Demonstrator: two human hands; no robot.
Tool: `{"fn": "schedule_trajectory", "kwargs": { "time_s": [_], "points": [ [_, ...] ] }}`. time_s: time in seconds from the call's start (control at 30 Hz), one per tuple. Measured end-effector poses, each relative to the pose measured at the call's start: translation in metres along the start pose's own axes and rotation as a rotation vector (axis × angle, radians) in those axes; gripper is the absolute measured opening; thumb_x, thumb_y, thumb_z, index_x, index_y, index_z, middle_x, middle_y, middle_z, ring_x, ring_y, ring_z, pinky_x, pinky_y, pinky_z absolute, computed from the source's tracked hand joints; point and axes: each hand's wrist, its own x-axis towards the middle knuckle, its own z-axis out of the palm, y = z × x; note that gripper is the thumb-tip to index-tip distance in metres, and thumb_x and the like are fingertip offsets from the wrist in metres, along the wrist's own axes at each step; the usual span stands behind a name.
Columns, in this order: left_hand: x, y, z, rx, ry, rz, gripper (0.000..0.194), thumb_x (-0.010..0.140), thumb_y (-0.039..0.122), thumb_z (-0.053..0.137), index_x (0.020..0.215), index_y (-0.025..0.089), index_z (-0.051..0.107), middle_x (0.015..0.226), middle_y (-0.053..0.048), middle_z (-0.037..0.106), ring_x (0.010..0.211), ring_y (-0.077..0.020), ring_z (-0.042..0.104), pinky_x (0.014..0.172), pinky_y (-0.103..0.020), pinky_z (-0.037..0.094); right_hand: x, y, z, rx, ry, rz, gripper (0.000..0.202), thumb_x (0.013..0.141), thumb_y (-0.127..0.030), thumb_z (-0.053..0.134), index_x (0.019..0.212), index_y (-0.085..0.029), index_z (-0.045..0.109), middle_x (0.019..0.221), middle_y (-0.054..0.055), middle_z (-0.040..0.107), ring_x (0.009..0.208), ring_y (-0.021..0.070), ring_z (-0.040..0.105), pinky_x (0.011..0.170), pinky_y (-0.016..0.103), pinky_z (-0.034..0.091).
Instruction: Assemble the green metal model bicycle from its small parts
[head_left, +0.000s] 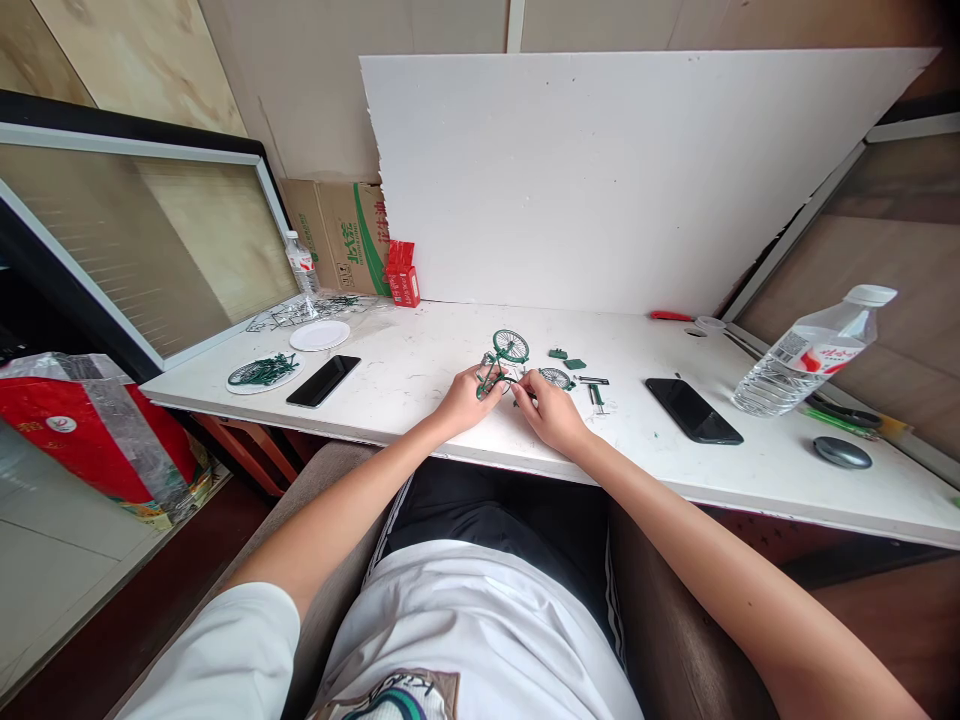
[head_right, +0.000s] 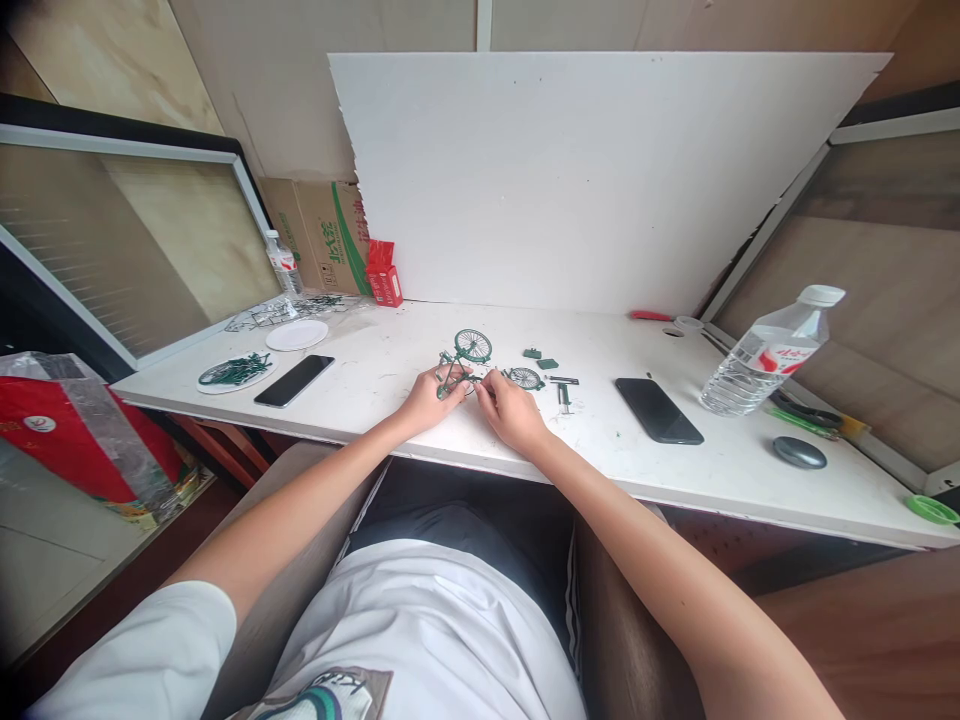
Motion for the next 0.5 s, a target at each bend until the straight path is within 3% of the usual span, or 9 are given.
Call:
{"fn": "schedule_trajectory", "kwargs": {
  "time_s": [0.23,0.5],
  "points": [
    [0.0019,-0.0102,0.0033,-0.078,-0.001,-0.037,0.030,0.100,0.037,0.063,0.117,0.015,0.072,0.105,-0.011,0.080,0.089,-0.0200,0.075,0.091,-0.036,0.061,0.0001,-0.0030,-0.0016,-0.018,0.012,0.002,0.028,0.108,-0.043,0.042,0.090,-0.023,0.051,0.089,0.008,0.071,0.072,0.0219,0.061,0.065,0.033,0.038],
    [0.0020,-0.0073,0.0031,-0.094,0.012,-0.058,0.030,0.098,0.040,0.066,0.112,0.014,0.073,0.097,-0.010,0.079,0.088,-0.0203,0.075,0.088,-0.035,0.061,-0.0003,-0.0049,-0.0024,-0.033,0.040,0.023,0.028,0.108,-0.044,0.042,0.092,-0.023,0.054,0.087,0.007,0.071,0.073,0.0227,0.061,0.065,0.033,0.038]
  ]
}}
